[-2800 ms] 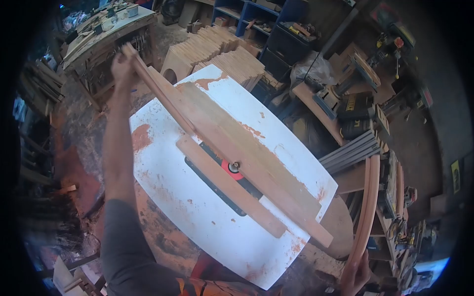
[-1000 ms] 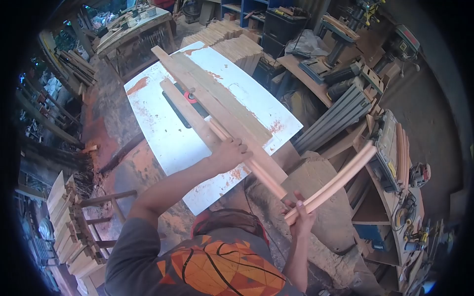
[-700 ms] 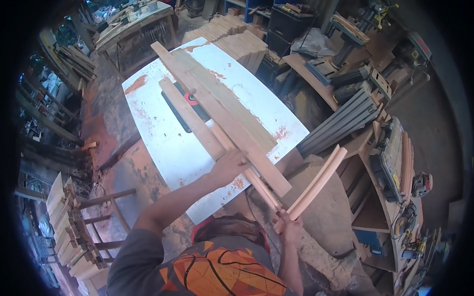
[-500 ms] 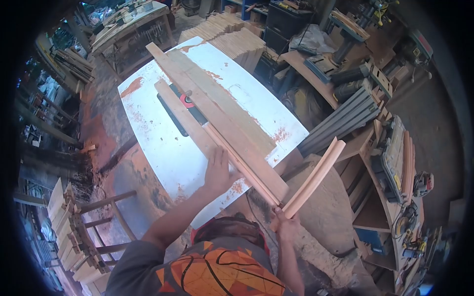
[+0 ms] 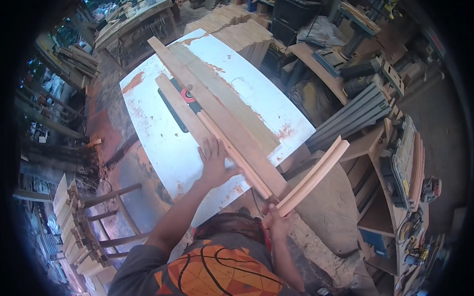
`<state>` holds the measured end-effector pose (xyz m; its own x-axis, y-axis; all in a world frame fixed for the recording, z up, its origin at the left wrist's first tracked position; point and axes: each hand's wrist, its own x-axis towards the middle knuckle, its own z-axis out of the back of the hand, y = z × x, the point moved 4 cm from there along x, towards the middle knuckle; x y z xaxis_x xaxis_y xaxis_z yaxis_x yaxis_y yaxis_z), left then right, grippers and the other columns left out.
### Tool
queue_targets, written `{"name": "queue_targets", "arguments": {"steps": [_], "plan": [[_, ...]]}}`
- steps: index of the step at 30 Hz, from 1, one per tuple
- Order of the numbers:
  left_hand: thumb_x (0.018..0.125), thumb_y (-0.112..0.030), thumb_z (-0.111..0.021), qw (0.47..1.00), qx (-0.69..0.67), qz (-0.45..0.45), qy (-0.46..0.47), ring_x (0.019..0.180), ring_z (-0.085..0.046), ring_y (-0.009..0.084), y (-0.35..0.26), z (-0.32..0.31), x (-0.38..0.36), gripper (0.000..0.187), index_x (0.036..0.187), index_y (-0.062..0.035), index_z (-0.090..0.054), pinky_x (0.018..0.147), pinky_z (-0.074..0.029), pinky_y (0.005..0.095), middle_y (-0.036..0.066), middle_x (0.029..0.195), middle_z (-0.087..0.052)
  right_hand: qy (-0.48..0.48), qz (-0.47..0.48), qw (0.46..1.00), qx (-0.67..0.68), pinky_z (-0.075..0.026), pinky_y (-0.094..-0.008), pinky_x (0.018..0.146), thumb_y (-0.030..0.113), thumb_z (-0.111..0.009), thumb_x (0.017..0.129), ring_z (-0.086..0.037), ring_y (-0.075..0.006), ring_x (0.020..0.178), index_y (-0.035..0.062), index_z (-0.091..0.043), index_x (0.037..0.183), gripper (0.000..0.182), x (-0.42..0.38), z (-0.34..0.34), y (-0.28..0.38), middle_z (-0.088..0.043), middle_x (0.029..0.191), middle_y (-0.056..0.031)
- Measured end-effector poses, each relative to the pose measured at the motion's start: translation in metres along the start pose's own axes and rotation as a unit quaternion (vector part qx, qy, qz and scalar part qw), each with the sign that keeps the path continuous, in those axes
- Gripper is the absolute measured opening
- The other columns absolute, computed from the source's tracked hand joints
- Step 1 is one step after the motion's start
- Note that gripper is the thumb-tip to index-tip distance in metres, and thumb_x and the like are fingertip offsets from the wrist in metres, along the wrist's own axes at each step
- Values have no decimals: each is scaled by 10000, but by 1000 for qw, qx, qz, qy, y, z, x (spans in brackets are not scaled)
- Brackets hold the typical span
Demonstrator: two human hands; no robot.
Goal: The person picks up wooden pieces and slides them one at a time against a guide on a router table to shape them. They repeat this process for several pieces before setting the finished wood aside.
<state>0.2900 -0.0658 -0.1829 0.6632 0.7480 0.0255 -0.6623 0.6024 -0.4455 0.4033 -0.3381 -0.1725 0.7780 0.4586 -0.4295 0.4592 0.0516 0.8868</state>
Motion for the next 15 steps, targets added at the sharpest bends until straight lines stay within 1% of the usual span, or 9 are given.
{"name": "queue_targets", "arguments": {"steps": [1, 3, 7, 8, 9, 10, 12, 13, 15], "plan": [[730, -832, -604, 1000, 7, 15, 16, 1481, 62, 564, 3, -1, 1, 1350, 1520, 154, -126, 1119, 57, 731, 390, 1595, -27, -1, -1, 1000, 1, -609, -371, 657, 83, -721, 902, -707, -252, 775, -24, -512, 1223, 397, -2, 3, 1, -683, 1009, -145], [722, -833, -612, 1000, 8, 24, 15, 1484, 67, 556, 15, 6, 16, 1360, 1523, 150, -120, 1123, 56, 727, 381, 1600, -23, 0, -8, 998, -61, -573, -350, 583, 106, -721, 911, -677, -218, 700, -13, -509, 1171, 356, -8, 9, -1, -660, 914, -108], [710, -826, -635, 998, 31, 48, 31, 1497, 79, 527, 34, 24, 37, 1374, 1533, 134, -99, 1142, 54, 708, 349, 1617, -19, -5, 24, 994, -108, -532, -310, 578, 117, -722, 909, -644, -175, 676, 0, -508, 1120, 322, -13, 43, -10, -625, 832, -72], [702, -805, -670, 997, 19, 60, 40, 1504, 85, 508, 38, 29, 42, 1379, 1539, 123, -87, 1153, 57, 694, 332, 1625, -24, 4, 62, 987, -146, -527, -294, 641, 99, -701, 912, -650, -166, 748, -4, -509, 1151, 323, -16, 48, -4, -632, 906, -94], [702, -805, -670, 997, 19, 60, 39, 1504, 85, 508, 41, 32, 46, 1379, 1539, 123, -87, 1153, 57, 694, 332, 1625, -24, 13, 101, 978, -184, -522, -277, 705, 81, -681, 914, -657, -158, 821, -8, -510, 1181, 329, -19, 53, 2, -639, 979, -115], [696, -794, -688, 997, 23, 62, 41, 1506, 90, 500, 44, 34, 49, 1383, 1541, 121, -85, 1157, 57, 688, 328, 1628, -22, 14, 102, 978, -184, -522, -277, 705, 81, -681, 914, -657, -158, 821, -8, -510, 1181, 329, -21, 60, 6, -639, 979, -115], [691, -783, -705, 997, 27, 65, 44, 1509, 95, 492, 48, 37, 52, 1388, 1543, 118, -84, 1160, 58, 682, 325, 1630, -20, 77, 134, 949, -275, -520, -292, 791, 61, -662, 900, -654, -189, 938, -18, -493, 1273, 417, -30, 70, 19, -639, 1067, -135], [685, -777, -716, 996, 20, 69, 45, 1510, 95, 490, 49, 37, 53, 1393, 1546, 115, -80, 1159, 64, 681, 323, 1631, -14, 77, 133, 949, -277, -520, -292, 791, 61, -662, 900, -654, -189, 938, -18, -493, 1273, 417, -34, 76, 27, -639, 1067, -135], [680, -770, -727, 996, 10, 73, 48, 1510, 95, 488, 53, 37, 56, 1399, 1548, 113, -76, 1158, 70, 681, 320, 1633, -9, 166, 131, 914, -347, -523, -330, 844, 36, -634, 885, -654, -228, 998, -14, -464, 1368, 514, -46, 80, 45, -648, 1104, -167]]}}
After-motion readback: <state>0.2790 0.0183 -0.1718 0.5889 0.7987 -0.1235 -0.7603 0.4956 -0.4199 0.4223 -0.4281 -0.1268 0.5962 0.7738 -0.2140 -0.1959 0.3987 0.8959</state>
